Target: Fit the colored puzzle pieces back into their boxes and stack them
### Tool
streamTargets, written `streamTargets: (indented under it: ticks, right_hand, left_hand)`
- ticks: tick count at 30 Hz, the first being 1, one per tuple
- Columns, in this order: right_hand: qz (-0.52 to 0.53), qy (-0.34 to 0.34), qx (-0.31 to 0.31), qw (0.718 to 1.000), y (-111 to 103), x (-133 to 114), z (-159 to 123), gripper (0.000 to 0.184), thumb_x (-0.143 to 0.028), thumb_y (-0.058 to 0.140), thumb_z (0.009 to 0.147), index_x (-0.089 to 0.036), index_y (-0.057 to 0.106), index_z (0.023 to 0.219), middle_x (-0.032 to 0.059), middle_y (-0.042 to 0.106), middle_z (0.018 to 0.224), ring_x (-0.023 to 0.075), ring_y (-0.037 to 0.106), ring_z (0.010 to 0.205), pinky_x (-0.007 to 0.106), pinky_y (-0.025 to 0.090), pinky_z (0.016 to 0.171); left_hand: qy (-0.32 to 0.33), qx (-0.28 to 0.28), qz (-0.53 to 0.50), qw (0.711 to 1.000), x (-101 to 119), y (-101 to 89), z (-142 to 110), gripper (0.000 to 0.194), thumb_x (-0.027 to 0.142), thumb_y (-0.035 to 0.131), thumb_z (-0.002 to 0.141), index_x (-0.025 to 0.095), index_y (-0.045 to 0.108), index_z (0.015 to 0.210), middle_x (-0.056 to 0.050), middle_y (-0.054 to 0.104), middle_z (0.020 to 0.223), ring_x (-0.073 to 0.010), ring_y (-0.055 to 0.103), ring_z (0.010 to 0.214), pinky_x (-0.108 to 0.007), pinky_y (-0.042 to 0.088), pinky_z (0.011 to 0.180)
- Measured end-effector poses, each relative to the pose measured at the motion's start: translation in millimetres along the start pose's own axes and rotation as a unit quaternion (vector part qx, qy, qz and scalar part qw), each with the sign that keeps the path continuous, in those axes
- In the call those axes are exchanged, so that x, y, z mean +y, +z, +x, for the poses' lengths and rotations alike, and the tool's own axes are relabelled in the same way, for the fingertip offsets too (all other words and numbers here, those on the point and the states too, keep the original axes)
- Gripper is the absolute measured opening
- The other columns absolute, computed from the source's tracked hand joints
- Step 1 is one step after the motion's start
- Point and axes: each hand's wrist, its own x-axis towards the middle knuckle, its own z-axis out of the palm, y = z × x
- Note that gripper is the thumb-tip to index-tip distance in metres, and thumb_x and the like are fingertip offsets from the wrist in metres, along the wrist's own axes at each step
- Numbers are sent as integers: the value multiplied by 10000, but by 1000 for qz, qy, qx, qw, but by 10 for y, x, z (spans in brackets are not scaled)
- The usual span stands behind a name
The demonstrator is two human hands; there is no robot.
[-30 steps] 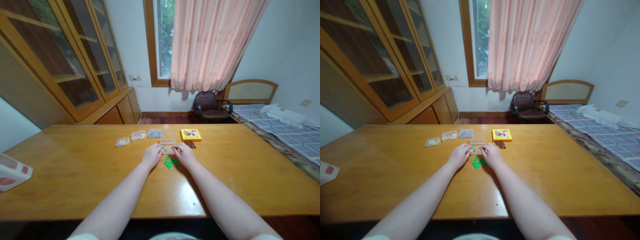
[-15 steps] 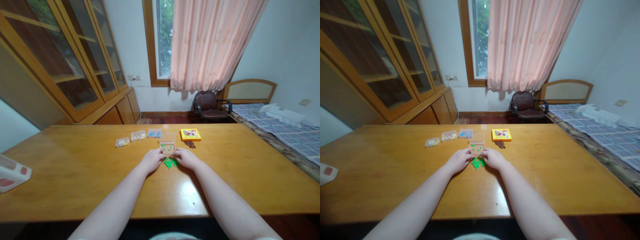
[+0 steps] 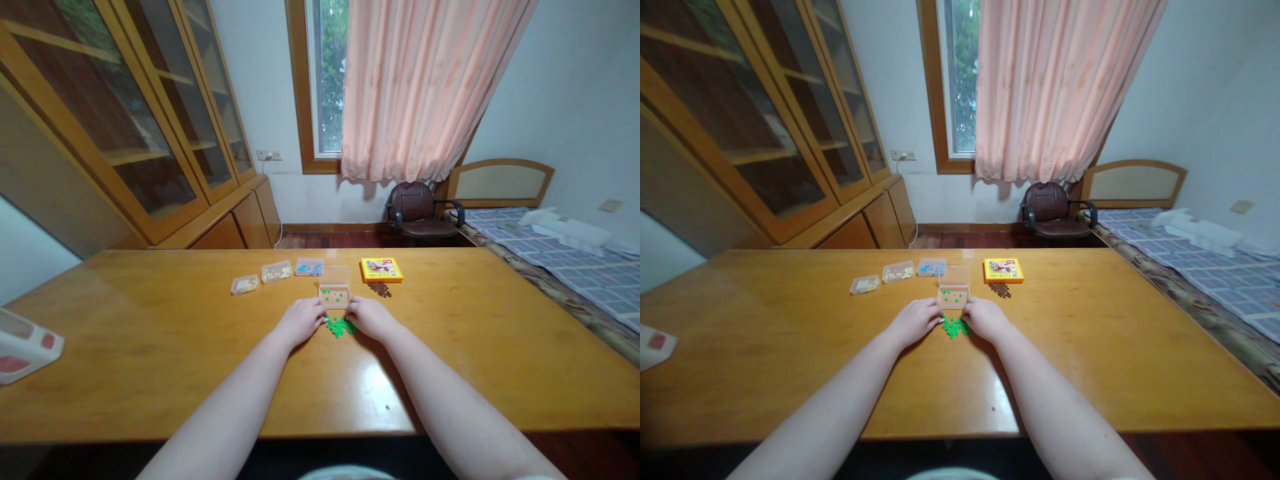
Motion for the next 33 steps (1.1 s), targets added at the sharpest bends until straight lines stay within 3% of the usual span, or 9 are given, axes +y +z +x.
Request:
streamTargets:
  ticks: [10,16,23,28,33]
  right_hand:
    - [26,39,91,995,-13,23,3,170,-256,515,883,-193,673,878,58,633,916,155,593,828,233,420,733]
    - [31,31,62,997,-15,54,-29,166,-299,545,867,-209,685,868,40,639,891,148,595,788,226,412,689]
    - [-15,13,7,1000,4,-42,1,227,-275,496,880,-237,713,934,44,669,997,168,619,844,227,431,720]
    - [-84,23,-48,995,-4,-106,32,305,-265,423,916,-179,711,968,103,677,971,203,627,881,252,443,776]
    - [-93,13,-51,994,-5,-121,28,316,-253,408,924,-164,690,1036,126,668,1009,204,624,905,247,438,797]
  left_hand:
    - [-3,7,5,1000,-31,-5,-9,164,293,533,873,190,659,848,-52,608,881,-152,573,801,-259,438,748]
    - [0,10,17,1000,-34,-10,-22,166,307,527,878,199,653,865,-45,611,902,-155,572,799,-256,436,727]
    - [-76,135,25,988,10,-32,64,230,294,457,919,219,662,991,-47,617,965,-167,568,888,-284,425,808]
    - [-47,91,22,994,20,11,64,211,297,488,903,245,660,1014,-37,615,1000,-159,577,883,-267,437,780]
    - [-18,27,29,999,79,60,52,190,329,517,884,228,671,930,-49,609,942,-166,586,855,-265,443,743]
